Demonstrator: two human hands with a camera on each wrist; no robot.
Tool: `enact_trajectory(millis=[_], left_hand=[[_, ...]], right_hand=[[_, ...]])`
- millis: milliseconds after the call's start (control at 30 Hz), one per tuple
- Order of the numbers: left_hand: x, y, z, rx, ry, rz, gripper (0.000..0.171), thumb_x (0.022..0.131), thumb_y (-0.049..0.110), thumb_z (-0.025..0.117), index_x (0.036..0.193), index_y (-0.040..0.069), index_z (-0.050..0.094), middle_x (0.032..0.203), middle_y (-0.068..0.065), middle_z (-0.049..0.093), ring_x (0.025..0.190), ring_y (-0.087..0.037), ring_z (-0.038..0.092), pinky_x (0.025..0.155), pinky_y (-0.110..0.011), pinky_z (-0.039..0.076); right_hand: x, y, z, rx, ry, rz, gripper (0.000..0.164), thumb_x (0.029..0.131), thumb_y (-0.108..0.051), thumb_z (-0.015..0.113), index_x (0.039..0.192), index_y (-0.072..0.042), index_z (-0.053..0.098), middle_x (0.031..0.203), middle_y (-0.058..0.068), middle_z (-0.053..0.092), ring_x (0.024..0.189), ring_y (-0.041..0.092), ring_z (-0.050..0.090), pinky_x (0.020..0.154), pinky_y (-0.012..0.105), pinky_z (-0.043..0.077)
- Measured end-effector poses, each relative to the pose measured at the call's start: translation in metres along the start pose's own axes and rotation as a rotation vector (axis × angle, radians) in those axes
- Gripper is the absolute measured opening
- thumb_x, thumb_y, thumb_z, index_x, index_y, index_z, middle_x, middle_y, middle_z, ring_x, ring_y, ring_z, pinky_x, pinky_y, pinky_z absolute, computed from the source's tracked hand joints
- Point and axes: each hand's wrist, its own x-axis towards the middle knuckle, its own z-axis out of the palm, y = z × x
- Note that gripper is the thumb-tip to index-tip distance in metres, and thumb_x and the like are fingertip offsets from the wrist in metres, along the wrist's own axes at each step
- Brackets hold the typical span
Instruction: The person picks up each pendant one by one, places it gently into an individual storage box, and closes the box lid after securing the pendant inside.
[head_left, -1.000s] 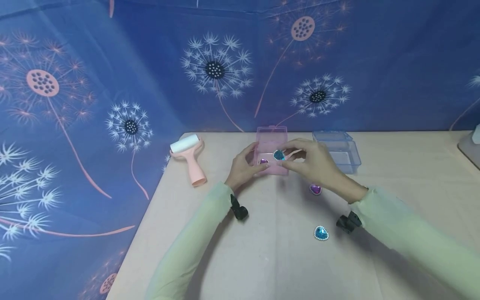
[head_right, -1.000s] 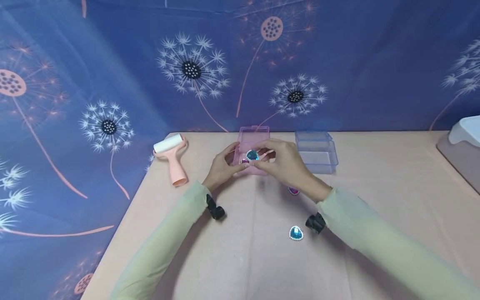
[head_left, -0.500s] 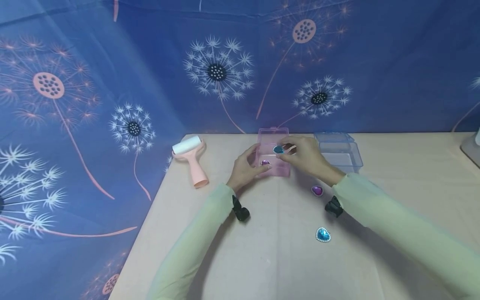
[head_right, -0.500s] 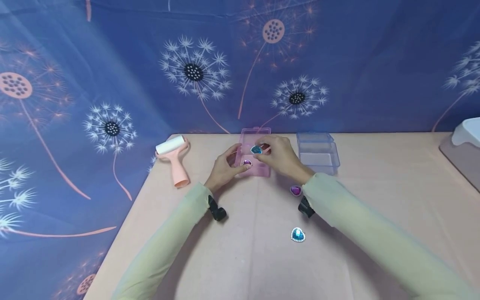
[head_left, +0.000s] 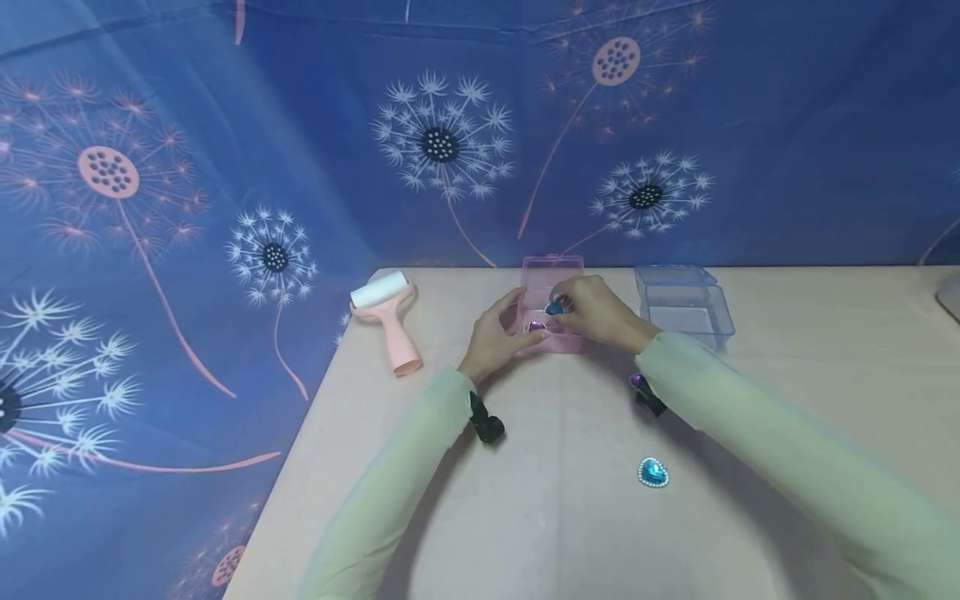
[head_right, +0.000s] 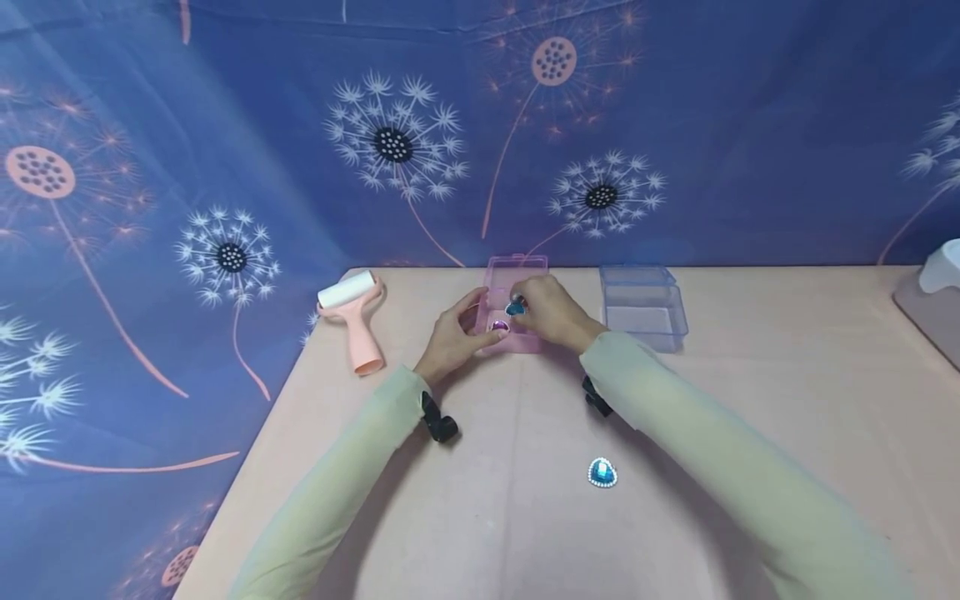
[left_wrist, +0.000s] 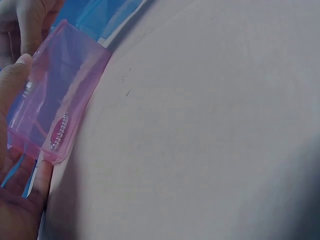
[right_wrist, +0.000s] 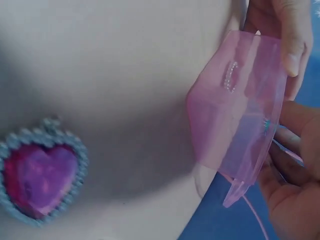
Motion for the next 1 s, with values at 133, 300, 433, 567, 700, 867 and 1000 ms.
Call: enact_trajectory(millis=[133, 300, 433, 567, 700, 867, 1000], left_hand=[[0.000, 0.000, 0.000, -0.020, -0.004, 0.007, 0.083, 0.076, 0.028, 0.084, 0.147, 0.023, 0.041, 0.147, -0.003, 0.049, 0.136, -0.018, 0.045, 0.100, -0.032, 0.050], [-0.001, 0.001, 0.000, -0.032, -0.004, -0.004, 0.084, 0.076, 0.029, 0.084, 0.147, 0.023, 0.041, 0.148, -0.003, 0.048, 0.136, -0.019, 0.045, 0.105, -0.034, 0.047], [-0.001, 0.001, 0.001, -0.003, 0.003, -0.004, 0.083, 0.076, 0.032, 0.083, 0.147, 0.024, 0.041, 0.151, 0.000, 0.043, 0.141, -0.019, 0.039, 0.113, -0.037, 0.038], [-0.001, 0.002, 0.001, 0.023, 0.010, 0.004, 0.083, 0.077, 0.033, 0.082, 0.147, 0.023, 0.041, 0.152, 0.000, 0.042, 0.141, -0.019, 0.037, 0.117, -0.036, 0.033], [-0.003, 0.002, 0.001, 0.013, 0.018, -0.006, 0.082, 0.077, 0.031, 0.083, 0.147, 0.024, 0.041, 0.151, 0.000, 0.044, 0.139, -0.016, 0.040, 0.115, -0.033, 0.034], [-0.003, 0.002, 0.000, -0.007, 0.017, -0.013, 0.083, 0.076, 0.031, 0.083, 0.147, 0.024, 0.040, 0.152, 0.001, 0.043, 0.139, -0.016, 0.040, 0.114, -0.033, 0.035], [-0.002, 0.003, 0.001, -0.017, 0.001, -0.022, 0.084, 0.077, 0.032, 0.083, 0.148, 0.026, 0.039, 0.153, 0.002, 0.041, 0.139, -0.017, 0.041, 0.113, -0.034, 0.038]], right_hand=[[0.006, -0.002, -0.001, -0.103, -0.075, -0.018, 0.015, 0.078, -0.010, 0.078, 0.080, 0.001, 0.069, 0.069, 0.006, 0.064, 0.063, 0.016, 0.052, 0.061, 0.033, 0.048], [0.010, -0.008, 0.000, -0.186, -0.151, 0.054, 0.014, 0.077, -0.011, 0.079, 0.077, -0.001, 0.069, 0.067, 0.004, 0.063, 0.063, 0.017, 0.052, 0.062, 0.032, 0.049], [0.013, -0.015, 0.003, -0.256, -0.194, 0.133, 0.012, 0.078, -0.009, 0.078, 0.076, -0.002, 0.069, 0.071, 0.006, 0.064, 0.067, 0.020, 0.057, 0.067, 0.038, 0.054], [0.016, -0.019, 0.006, -0.301, -0.215, 0.183, 0.008, 0.080, -0.006, 0.075, 0.079, -0.002, 0.068, 0.079, 0.011, 0.066, 0.073, 0.026, 0.063, 0.070, 0.046, 0.058], [0.019, -0.021, 0.009, -0.330, -0.214, 0.183, 0.007, 0.081, -0.005, 0.072, 0.079, -0.002, 0.066, 0.082, 0.014, 0.067, 0.075, 0.029, 0.065, 0.069, 0.050, 0.058], [0.021, -0.022, 0.008, -0.336, -0.215, 0.182, 0.013, 0.079, -0.009, 0.075, 0.073, -0.005, 0.064, 0.076, 0.011, 0.065, 0.072, 0.027, 0.063, 0.067, 0.051, 0.058], [0.021, -0.021, 0.006, -0.335, -0.226, 0.185, 0.014, 0.081, -0.013, 0.075, 0.075, -0.005, 0.066, 0.077, 0.011, 0.066, 0.072, 0.027, 0.063, 0.067, 0.050, 0.058]])
